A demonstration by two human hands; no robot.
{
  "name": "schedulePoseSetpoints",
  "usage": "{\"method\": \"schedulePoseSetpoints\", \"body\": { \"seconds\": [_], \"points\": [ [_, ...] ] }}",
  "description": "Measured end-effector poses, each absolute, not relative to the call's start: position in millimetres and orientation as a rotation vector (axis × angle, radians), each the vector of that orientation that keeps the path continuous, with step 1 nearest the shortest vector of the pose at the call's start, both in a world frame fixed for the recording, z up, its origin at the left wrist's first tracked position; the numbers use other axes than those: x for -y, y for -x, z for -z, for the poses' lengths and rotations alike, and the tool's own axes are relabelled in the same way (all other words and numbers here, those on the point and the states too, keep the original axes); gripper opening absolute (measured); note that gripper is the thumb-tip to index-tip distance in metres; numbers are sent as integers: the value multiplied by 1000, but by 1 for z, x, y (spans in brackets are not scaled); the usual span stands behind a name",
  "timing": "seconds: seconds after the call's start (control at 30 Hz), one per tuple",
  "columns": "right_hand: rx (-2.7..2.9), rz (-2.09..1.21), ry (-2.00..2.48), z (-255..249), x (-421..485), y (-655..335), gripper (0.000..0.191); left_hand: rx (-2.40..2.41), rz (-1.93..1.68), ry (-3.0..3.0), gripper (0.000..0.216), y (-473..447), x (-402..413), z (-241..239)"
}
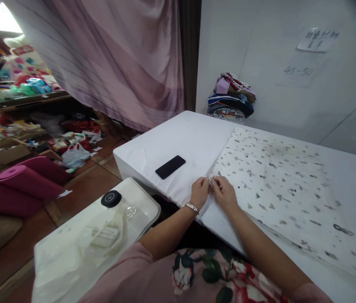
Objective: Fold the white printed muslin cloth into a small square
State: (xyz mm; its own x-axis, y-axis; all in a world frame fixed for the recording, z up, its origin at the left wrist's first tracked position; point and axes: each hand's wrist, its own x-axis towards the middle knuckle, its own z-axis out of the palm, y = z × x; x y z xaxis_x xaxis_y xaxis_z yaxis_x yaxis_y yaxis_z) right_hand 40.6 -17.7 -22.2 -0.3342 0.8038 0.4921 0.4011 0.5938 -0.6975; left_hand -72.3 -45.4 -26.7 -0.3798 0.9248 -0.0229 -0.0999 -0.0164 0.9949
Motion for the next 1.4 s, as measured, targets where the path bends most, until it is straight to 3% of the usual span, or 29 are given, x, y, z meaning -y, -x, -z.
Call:
{"method": "schedulePoseSetpoints", "body": {
  "seconds": [0.8,1.13,1.4],
  "points": [
    [1682,-824,951,23,17,-42,24,-1341,-1492,-962,29,72,50,20],
    [1574,-648,997,17,19,-43,24,-1395,-1531,-874,28,71,48,22],
    [1861,-622,944,25,19,-38,21,-1425,-1561,-894,23,70,47,26]
  ]
}}
